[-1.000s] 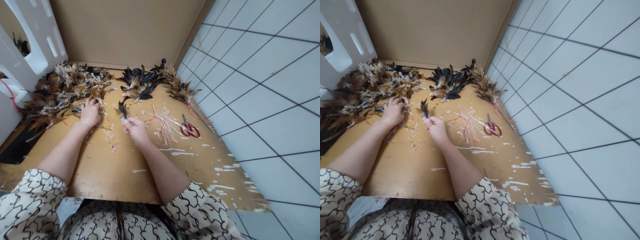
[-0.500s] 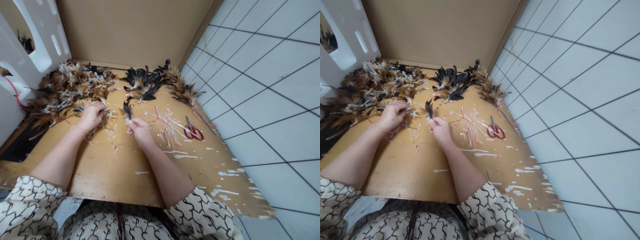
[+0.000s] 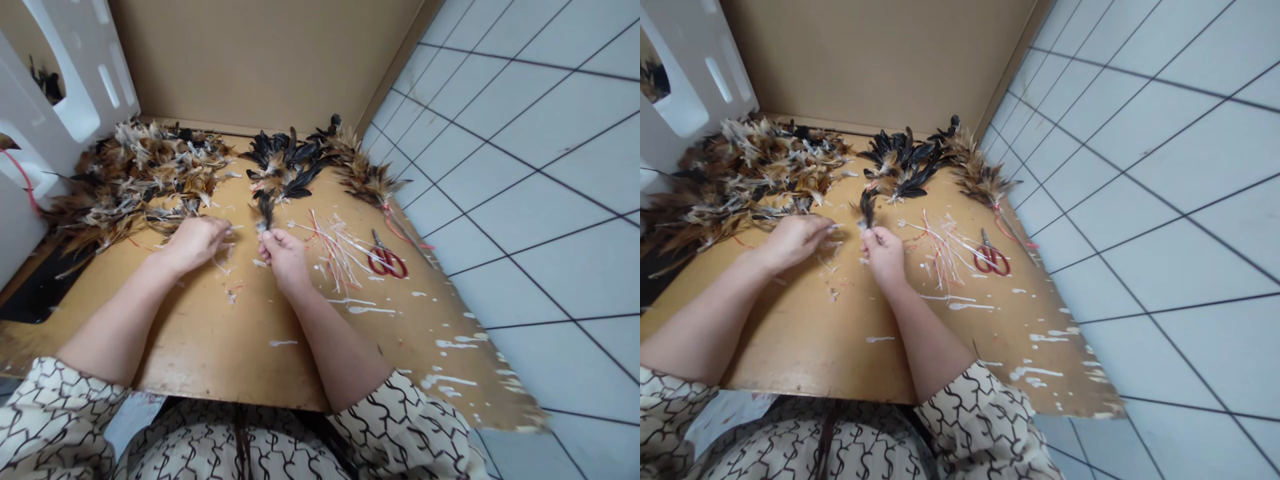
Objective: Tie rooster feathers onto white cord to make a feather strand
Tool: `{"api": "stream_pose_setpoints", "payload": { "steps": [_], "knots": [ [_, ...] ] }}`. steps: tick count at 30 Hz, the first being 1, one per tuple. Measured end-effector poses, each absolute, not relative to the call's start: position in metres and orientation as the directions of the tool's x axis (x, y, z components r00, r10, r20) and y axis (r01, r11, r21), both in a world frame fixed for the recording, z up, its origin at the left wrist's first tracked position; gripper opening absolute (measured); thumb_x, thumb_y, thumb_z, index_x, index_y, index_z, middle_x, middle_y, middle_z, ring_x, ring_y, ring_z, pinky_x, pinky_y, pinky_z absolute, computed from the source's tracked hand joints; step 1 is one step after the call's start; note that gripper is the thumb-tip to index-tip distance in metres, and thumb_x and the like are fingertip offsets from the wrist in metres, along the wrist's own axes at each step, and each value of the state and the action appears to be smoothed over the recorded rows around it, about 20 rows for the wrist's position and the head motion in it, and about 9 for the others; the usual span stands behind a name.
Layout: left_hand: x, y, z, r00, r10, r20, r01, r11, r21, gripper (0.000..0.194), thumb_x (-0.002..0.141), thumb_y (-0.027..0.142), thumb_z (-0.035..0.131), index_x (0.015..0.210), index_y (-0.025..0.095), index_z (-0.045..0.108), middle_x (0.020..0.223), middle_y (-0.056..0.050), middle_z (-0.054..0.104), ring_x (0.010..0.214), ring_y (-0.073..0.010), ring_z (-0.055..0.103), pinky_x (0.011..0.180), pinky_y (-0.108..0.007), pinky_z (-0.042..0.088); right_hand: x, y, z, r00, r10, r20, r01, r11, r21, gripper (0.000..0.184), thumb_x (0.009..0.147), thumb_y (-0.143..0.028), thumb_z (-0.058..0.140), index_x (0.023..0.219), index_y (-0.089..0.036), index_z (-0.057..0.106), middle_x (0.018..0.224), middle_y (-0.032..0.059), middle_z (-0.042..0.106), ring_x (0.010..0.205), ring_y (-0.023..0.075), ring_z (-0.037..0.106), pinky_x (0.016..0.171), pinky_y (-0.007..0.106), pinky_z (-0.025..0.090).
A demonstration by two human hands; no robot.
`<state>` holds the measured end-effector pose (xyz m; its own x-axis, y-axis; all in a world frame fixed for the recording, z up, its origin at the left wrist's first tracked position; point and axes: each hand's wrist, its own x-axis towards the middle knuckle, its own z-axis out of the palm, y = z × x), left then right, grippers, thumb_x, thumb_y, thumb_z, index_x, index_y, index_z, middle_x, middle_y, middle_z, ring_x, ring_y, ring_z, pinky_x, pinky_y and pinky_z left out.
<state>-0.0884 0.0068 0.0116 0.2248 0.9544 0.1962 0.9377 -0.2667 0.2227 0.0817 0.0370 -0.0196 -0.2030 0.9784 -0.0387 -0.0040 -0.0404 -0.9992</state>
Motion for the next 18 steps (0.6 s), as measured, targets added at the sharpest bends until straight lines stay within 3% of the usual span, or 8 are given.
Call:
{"api": "stream_pose_setpoints", "payload": {
  "steps": [4,7,14,18],
  "knots": [
    [-0.063,-0.001,0.018,0.315,0.949,-0.013,0.948,-0.314,0.042,0.028,0.082,0.017,0.037,0.083,0.016,0.064,0.084,-0.013,0.070,0.076,-0.0226,0.064,0.065,-0.030,0.045,0.082,0.038,-0.021,-0.181,0.981,0.067,0.079,0.083,-0.993,0.017,0.078,-0.026,0.046,0.063,-0.019,0.052,0.060,-0.0023,0.054,0.056,0.0093,0.050,0.058,0.022,0.041],
    [-0.053,-0.005,0.023,0.303,0.948,-0.100,0.952,-0.307,-0.021,0.026,0.080,0.015,0.039,0.087,0.014,0.064,0.085,-0.013,0.071,0.077,-0.0227,0.066,0.065,-0.029,0.045,0.081,0.035,-0.023,-0.253,0.957,0.140,0.208,0.195,-0.958,0.018,0.079,-0.025,0.045,0.062,-0.019,0.049,0.060,-0.0015,0.055,0.060,0.0116,0.053,0.062,0.024,0.042],
    [-0.052,-0.005,0.021,0.271,0.960,-0.073,0.962,-0.271,0.010,0.037,0.088,0.025,0.032,0.084,0.013,0.066,0.082,-0.014,0.070,0.074,-0.0216,0.066,0.063,-0.028,0.044,0.082,0.025,-0.024,-0.394,0.880,0.265,0.494,0.445,-0.747,0.023,0.082,-0.026,0.039,0.061,-0.021,0.044,0.056,-0.0013,0.050,0.055,0.0119,0.045,0.055,0.023,0.032],
    [-0.054,-0.003,0.018,0.241,0.968,-0.065,0.969,-0.236,0.079,0.037,0.088,0.029,0.035,0.076,0.015,0.066,0.077,-0.011,0.070,0.071,-0.0195,0.064,0.061,-0.026,0.042,0.084,0.026,-0.018,-0.480,0.844,0.239,0.562,0.505,-0.655,0.024,0.082,-0.024,0.039,0.058,-0.020,0.042,0.054,-0.0017,0.045,0.054,0.0117,0.039,0.054,0.023,0.028]
  ]
}}
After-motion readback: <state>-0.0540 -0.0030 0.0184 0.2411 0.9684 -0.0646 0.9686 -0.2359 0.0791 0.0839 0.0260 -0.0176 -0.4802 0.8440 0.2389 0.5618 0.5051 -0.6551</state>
